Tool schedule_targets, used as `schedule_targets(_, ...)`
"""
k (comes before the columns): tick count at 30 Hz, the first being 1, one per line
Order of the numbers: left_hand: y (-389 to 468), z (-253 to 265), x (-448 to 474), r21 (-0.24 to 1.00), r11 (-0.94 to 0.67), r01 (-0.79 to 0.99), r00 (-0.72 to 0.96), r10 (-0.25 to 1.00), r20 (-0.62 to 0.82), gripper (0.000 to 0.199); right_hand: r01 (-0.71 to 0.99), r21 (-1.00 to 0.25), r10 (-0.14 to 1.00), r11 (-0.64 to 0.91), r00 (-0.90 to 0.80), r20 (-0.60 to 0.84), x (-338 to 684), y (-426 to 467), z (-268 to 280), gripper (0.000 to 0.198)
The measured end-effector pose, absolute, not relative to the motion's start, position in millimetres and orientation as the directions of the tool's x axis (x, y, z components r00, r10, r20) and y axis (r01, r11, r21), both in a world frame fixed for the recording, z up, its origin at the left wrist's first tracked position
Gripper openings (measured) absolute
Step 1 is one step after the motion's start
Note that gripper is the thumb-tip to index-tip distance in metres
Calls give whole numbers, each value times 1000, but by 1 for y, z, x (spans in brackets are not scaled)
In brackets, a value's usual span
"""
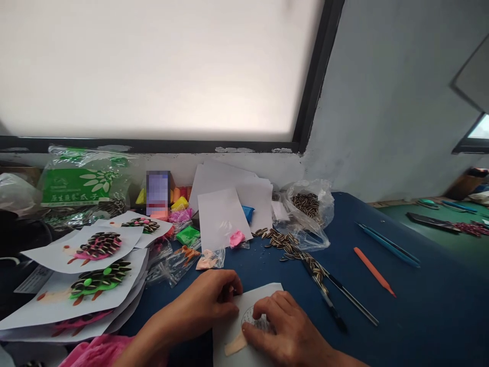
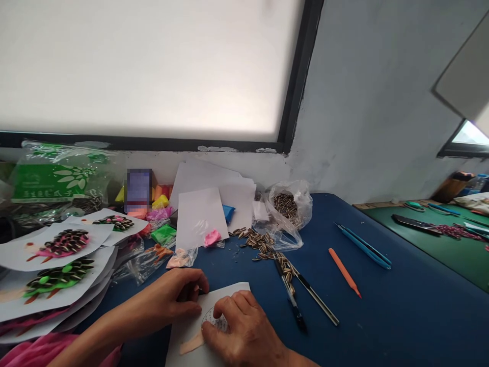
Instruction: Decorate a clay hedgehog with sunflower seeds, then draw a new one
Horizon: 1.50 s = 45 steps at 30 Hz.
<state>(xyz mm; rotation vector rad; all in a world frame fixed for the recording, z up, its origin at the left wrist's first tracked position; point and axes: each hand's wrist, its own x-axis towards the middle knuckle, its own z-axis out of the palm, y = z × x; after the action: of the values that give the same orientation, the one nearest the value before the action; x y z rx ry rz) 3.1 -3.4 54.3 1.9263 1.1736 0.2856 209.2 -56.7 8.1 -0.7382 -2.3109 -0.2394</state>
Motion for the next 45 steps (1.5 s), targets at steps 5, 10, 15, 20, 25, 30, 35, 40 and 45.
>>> schedule_targets(5, -3, 54, 3, 743, -220, 632, 543, 810, -222, 24, 579, -27, 434, 815, -579, 690, 210, -57, 8, 19)
schedule_targets(10, -4, 55, 2, 740, -220, 635, 543, 809, -225, 23, 582, -33, 444, 813, -582, 681, 212, -59, 9, 18)
schedule_targets(15, -5, 58, 2, 743, -217, 633, 546, 806, -229, 23, 573, -7, 401, 820, -564, 722, 209, -58, 11, 23)
schedule_targets(20, -6, 60, 2, 731, -229, 643, 546, 807, -227, 23, 576, 50, 371, 816, -588, 719, 208, -58, 11, 23)
schedule_targets(25, -6, 60, 0, 735, -231, 638, 569, 785, -247, 29, 598, -35, 458, 801, -574, 679, 213, -59, 12, 20)
schedule_targets(30, -6, 61, 0, 738, -220, 638, 567, 783, -257, 31, 605, -35, 486, 795, -601, 634, 213, -59, 10, 16)
schedule_targets(35, -7, 63, 1, 730, -222, 646, 561, 787, -257, 28, 616, -12, 493, 788, -620, 611, 213, -60, 10, 21)
schedule_targets(40, -7, 62, 1, 731, -227, 644, 567, 783, -256, 27, 585, -22, 456, 811, -608, 650, 214, -61, 11, 19)
schedule_targets(45, -7, 63, 1, 733, -228, 641, 569, 782, -255, 27, 564, -45, 470, 824, -637, 611, 210, -60, 7, 18)
